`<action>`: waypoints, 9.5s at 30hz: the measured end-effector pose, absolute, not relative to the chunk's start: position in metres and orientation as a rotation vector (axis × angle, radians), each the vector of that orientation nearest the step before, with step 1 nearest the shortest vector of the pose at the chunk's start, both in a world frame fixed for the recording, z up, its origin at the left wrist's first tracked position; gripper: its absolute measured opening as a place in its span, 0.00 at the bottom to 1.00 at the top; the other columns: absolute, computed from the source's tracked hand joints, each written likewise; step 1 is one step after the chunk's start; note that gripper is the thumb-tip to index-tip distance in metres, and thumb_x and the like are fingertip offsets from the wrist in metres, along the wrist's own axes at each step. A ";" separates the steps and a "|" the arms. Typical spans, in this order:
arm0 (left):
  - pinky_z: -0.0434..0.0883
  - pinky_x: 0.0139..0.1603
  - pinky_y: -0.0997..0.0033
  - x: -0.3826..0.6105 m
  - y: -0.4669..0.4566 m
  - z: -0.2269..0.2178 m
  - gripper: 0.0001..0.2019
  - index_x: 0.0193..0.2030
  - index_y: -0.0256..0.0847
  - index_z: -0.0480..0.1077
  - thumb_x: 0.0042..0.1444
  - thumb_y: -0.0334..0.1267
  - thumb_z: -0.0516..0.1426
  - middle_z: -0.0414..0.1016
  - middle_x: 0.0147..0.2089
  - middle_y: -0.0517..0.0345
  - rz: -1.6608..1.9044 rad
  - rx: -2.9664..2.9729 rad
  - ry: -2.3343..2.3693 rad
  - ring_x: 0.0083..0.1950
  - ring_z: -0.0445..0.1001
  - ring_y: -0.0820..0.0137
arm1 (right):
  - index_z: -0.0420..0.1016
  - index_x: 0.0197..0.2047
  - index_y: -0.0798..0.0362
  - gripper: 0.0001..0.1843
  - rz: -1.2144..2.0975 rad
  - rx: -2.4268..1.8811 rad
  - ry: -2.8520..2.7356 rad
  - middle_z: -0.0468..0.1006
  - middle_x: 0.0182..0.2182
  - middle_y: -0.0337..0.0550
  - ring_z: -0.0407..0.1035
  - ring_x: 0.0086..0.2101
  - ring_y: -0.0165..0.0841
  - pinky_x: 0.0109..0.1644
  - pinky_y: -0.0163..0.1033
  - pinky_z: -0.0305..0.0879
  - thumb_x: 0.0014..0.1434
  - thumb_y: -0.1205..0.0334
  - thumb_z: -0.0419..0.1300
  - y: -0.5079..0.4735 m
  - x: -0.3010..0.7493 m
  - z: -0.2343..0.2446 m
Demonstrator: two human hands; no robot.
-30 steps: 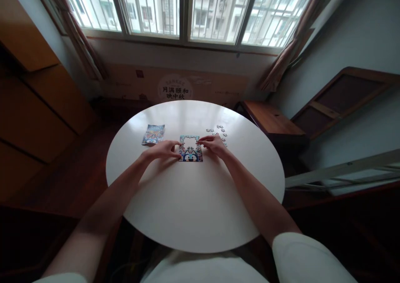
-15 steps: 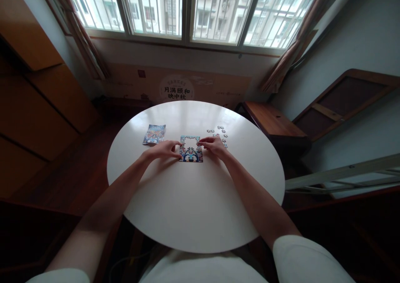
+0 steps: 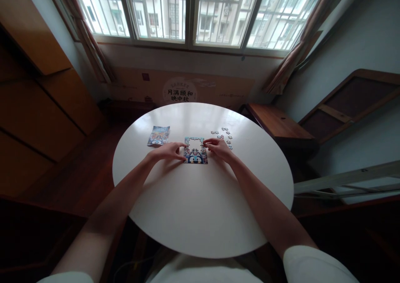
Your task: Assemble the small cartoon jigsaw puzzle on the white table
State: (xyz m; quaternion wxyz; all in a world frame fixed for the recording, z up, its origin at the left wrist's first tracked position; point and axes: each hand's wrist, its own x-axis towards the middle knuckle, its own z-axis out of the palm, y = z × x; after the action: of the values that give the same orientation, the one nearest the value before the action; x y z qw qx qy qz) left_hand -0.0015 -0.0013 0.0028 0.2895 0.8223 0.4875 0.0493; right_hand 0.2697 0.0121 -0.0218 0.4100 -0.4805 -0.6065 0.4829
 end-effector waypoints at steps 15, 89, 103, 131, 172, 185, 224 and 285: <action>0.61 0.34 0.73 -0.003 -0.002 0.000 0.44 0.71 0.36 0.61 0.51 0.57 0.63 0.76 0.35 0.58 0.184 2.278 1.283 0.35 0.72 0.66 | 0.83 0.35 0.53 0.18 1.152 -1.188 -1.517 0.84 0.31 0.48 0.74 0.28 0.33 0.28 0.35 0.66 0.42 0.50 0.72 0.014 0.270 -0.028; 0.62 0.30 0.72 0.018 0.003 -0.027 0.20 0.45 0.43 0.82 0.66 0.53 0.54 0.76 0.32 0.56 0.894 2.465 1.370 0.28 0.72 0.71 | 0.84 0.41 0.48 0.09 0.641 -1.108 -1.854 0.84 0.31 0.38 0.76 0.32 0.32 0.43 0.37 0.70 0.57 0.66 0.66 0.013 0.212 -0.035; 0.60 0.31 0.73 0.007 -0.001 -0.014 0.32 0.60 0.41 0.73 0.55 0.60 0.59 0.77 0.33 0.58 0.374 2.438 1.403 0.34 0.74 0.66 | 0.84 0.36 0.48 0.07 0.549 -1.221 -2.006 0.84 0.33 0.38 0.77 0.36 0.32 0.46 0.35 0.69 0.57 0.68 0.65 0.004 0.212 -0.030; 0.62 0.33 0.72 0.007 0.000 -0.018 0.30 0.61 0.40 0.73 0.59 0.57 0.57 0.79 0.38 0.55 0.387 2.452 1.371 0.37 0.75 0.65 | 0.85 0.41 0.46 0.07 0.303 -1.335 -2.141 0.79 0.43 0.46 0.67 0.46 0.41 0.56 0.46 0.62 0.60 0.62 0.65 0.009 0.214 -0.047; 0.56 0.30 0.72 0.009 -0.004 -0.009 0.36 0.63 0.38 0.72 0.54 0.61 0.59 0.75 0.26 0.60 0.287 2.375 1.458 0.29 0.71 0.67 | 0.81 0.49 0.45 0.14 0.330 -1.672 -2.076 0.82 0.33 0.38 0.73 0.33 0.33 0.40 0.35 0.64 0.62 0.60 0.59 -0.017 0.251 -0.030; 0.57 0.30 0.72 0.009 -0.006 -0.007 0.33 0.64 0.39 0.72 0.58 0.58 0.56 0.76 0.28 0.59 0.279 2.378 1.453 0.29 0.70 0.68 | 0.81 0.49 0.45 0.13 0.335 -1.675 -2.075 0.82 0.33 0.38 0.73 0.33 0.33 0.40 0.35 0.63 0.62 0.60 0.59 -0.018 0.251 -0.029; 0.55 0.30 0.72 0.008 -0.004 -0.007 0.37 0.66 0.40 0.70 0.55 0.60 0.59 0.77 0.30 0.58 0.231 2.362 1.459 0.30 0.71 0.68 | 0.80 0.51 0.44 0.14 0.337 -1.697 -2.105 0.82 0.35 0.37 0.73 0.35 0.33 0.41 0.35 0.63 0.64 0.59 0.58 -0.020 0.251 -0.026; 0.54 0.30 0.72 0.007 -0.003 -0.009 0.33 0.65 0.40 0.70 0.59 0.59 0.55 0.75 0.28 0.59 0.238 2.375 1.455 0.28 0.69 0.68 | 0.80 0.51 0.44 0.15 0.346 -1.697 -2.108 0.82 0.35 0.36 0.73 0.35 0.32 0.42 0.35 0.63 0.63 0.59 0.57 -0.020 0.251 -0.026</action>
State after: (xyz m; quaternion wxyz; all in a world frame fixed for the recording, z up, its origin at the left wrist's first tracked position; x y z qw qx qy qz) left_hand 0.0073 -0.0034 -0.0086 0.1723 0.8368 0.5129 0.0838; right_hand 0.2512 -0.0195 -0.0264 0.2051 -0.6089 -0.7562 0.1242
